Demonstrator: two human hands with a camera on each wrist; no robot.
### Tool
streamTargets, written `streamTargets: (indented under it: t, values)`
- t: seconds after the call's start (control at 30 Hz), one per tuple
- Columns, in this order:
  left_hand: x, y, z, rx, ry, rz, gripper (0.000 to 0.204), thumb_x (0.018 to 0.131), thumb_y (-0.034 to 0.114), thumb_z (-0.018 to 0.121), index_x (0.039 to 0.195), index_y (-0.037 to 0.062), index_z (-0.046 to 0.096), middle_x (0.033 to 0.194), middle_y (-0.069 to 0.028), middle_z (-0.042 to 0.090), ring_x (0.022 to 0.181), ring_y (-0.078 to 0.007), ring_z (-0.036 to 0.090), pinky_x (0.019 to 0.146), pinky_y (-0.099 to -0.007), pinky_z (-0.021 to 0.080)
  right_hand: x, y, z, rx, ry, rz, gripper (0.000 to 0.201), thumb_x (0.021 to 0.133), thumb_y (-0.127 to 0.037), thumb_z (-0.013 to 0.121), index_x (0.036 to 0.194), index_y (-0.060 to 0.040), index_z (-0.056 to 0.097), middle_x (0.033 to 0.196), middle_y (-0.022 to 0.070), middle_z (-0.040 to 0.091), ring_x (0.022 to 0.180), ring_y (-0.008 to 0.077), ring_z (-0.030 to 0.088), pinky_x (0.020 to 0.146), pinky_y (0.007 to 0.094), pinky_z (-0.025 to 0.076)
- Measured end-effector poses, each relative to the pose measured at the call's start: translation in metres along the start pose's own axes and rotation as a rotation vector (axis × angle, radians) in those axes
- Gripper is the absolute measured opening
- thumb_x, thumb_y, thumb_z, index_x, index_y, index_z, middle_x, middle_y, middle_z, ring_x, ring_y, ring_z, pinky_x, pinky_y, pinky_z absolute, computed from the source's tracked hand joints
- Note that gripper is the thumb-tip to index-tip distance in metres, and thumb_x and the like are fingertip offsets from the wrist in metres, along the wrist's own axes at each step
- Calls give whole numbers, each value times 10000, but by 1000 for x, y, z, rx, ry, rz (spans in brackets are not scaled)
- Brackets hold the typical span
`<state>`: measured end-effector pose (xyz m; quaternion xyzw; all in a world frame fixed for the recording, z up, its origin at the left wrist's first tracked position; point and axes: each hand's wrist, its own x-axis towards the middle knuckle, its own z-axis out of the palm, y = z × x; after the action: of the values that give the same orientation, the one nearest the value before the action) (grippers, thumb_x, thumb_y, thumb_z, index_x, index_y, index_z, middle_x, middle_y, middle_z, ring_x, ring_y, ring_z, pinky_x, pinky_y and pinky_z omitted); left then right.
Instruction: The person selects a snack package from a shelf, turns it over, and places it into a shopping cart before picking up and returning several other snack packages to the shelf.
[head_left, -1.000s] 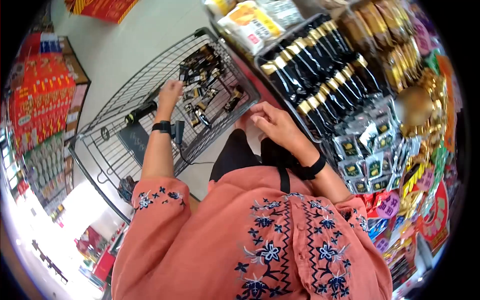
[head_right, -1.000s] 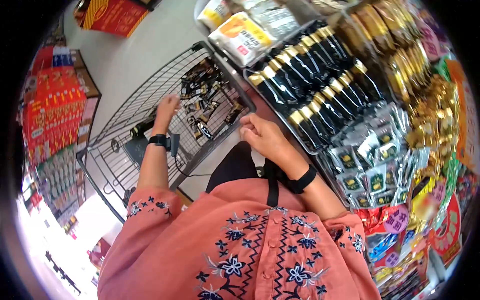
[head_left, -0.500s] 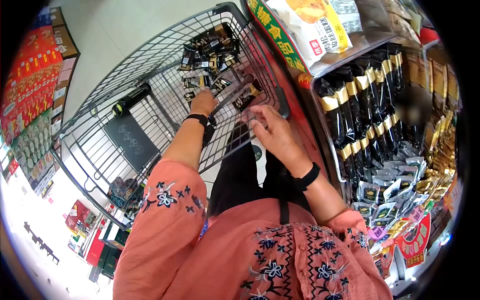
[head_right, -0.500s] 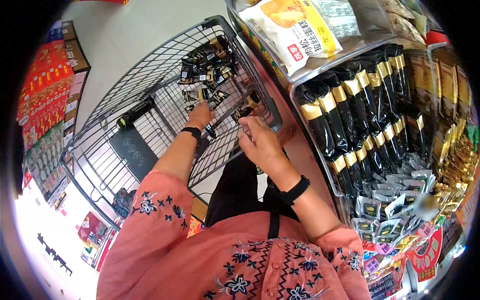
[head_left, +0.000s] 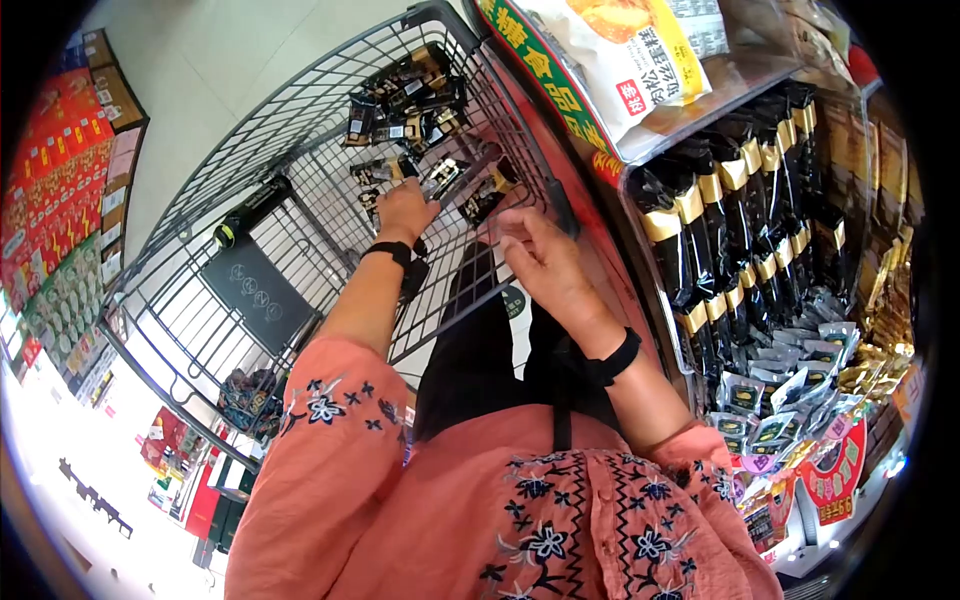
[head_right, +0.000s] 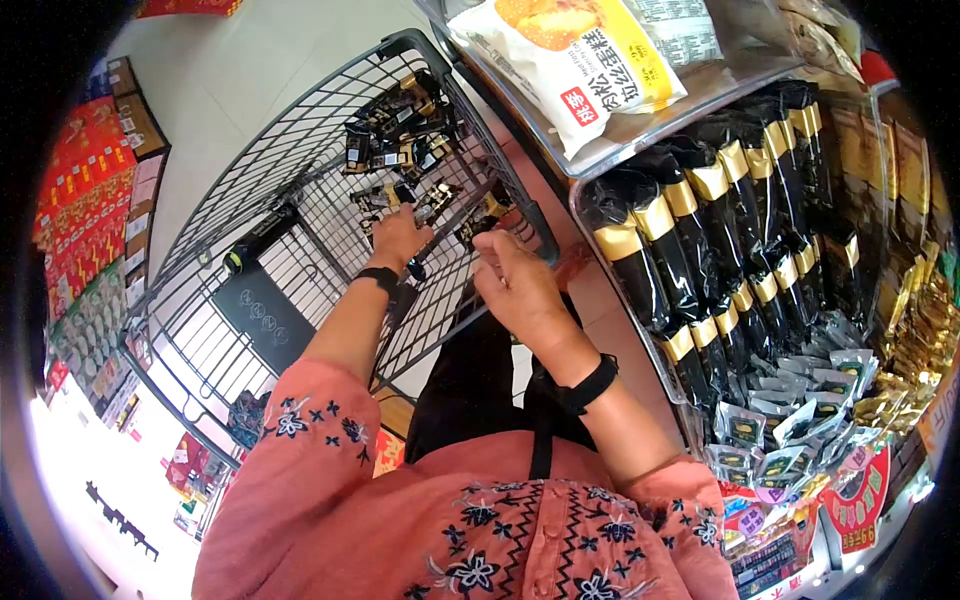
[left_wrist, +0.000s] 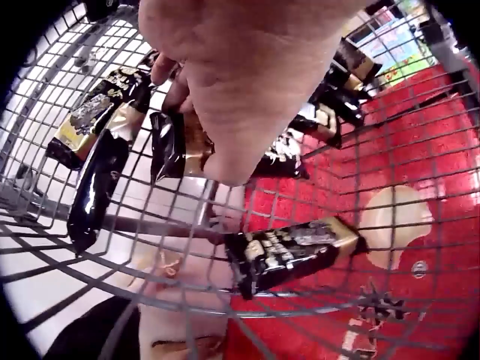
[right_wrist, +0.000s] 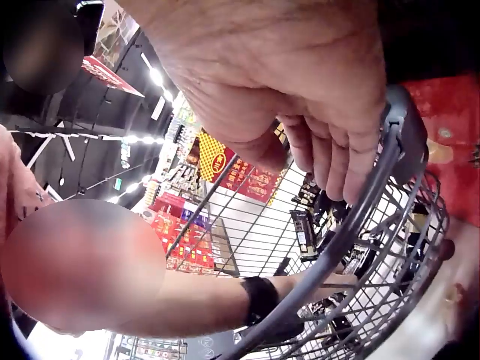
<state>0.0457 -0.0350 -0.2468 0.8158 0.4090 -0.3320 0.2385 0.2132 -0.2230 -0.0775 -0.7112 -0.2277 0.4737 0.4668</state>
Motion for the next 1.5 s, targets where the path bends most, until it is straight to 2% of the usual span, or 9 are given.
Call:
streamTargets:
  t: [0.17, 0.2, 0.43, 0.6, 0.73, 0.87, 0.97, 1.13, 1.5]
  values:
    - [-49, -16, -53, -520, 169, 76, 652, 831, 462, 749, 1269, 8, 583, 959, -226, 717, 883, -411, 699, 789, -425, 540, -2, -24, -9, 80, -3, 8, 336, 975, -129, 662, 1265, 19, 577, 1102, 176, 708, 979, 213, 710, 864, 337, 558]
    - [-74, -6, -78, -531, 215, 93, 618, 859, 424, 749, 1278, 4, 573, 935, -200, 709, 851, -361, 697, 797, -413, 539, -4, -30, -10, 109, 1, -1, 351, 982, -144, 665, 1278, 20, 571, 1104, 176, 708, 971, 196, 705, 861, 331, 558]
    - [-208, 50, -189, -657, 364, 367, 542, 828, 235, 812, 1265, 10, 585, 1116, -151, 655, 998, -245, 639, 915, -340, 503, -19, -121, -31, 480, -41, 76, 609, 1035, -260, 643, 1499, 50, 399, 1228, 136, 638, 1129, 189, 629, 930, 326, 534]
    - [-249, 85, -220, -517, 461, 592, 539, 817, 198, 831, 1266, 18, 593, 1161, -153, 653, 1087, -251, 646, 957, -348, 500, -36, -147, -59, 592, -126, 106, 437, 1032, -218, 653, 1374, 26, 531, 1126, 81, 675, 931, 150, 687, 809, 292, 603]
    - [-260, 97, -225, -704, 512, 653, 650, 841, 200, 821, 1393, 14, 533, 1315, -139, 623, 1186, -246, 628, 979, -371, 493, -65, -155, -78, 739, 7, 78, 344, 1021, -162, 649, 1304, 18, 574, 1081, 73, 692, 865, 152, 714, 769, 256, 606]
    - [-262, 104, -216, -1186, 280, 629, 508, 1068, 312, 592, 1427, -34, 500, 1302, -147, 625, 1091, -196, 644, 891, -310, 533, -92, -153, -103, 791, 65, 18, 369, 1020, -137, 647, 1326, 42, 544, 1095, 78, 675, 887, 180, 717, 796, 294, 628]
    - [-263, 116, -212, -1356, 106, 607, 500, 1109, 360, 494, 1405, -42, 517, 1224, -136, 667, 1012, -177, 658, 812, -310, 555, -110, -149, -114, 814, 116, -3, 425, 1020, -135, 647, 1371, 51, 498, 1117, 90, 668, 911, 202, 717, 807, 323, 633]
    - [-278, 152, -217, -1409, -61, 642, 452, 1111, 373, 487, 1308, -26, 567, 1109, -118, 709, 900, -180, 695, 721, -302, 546, -128, -147, -127, 846, 167, -67, 484, 1020, -127, 645, 1432, 29, 445, 1159, 101, 659, 950, 221, 715, 822, 345, 634]
    - [-300, 192, -224, -1343, -77, 689, 339, 1094, 314, 536, 1234, 8, 575, 1010, -74, 707, 755, -120, 675, 615, -245, 516, -164, -149, -155, 749, 208, -99, 314, 1020, -192, 659, 1255, -12, 554, 1085, 90, 680, 924, 191, 727, 785, 294, 621]
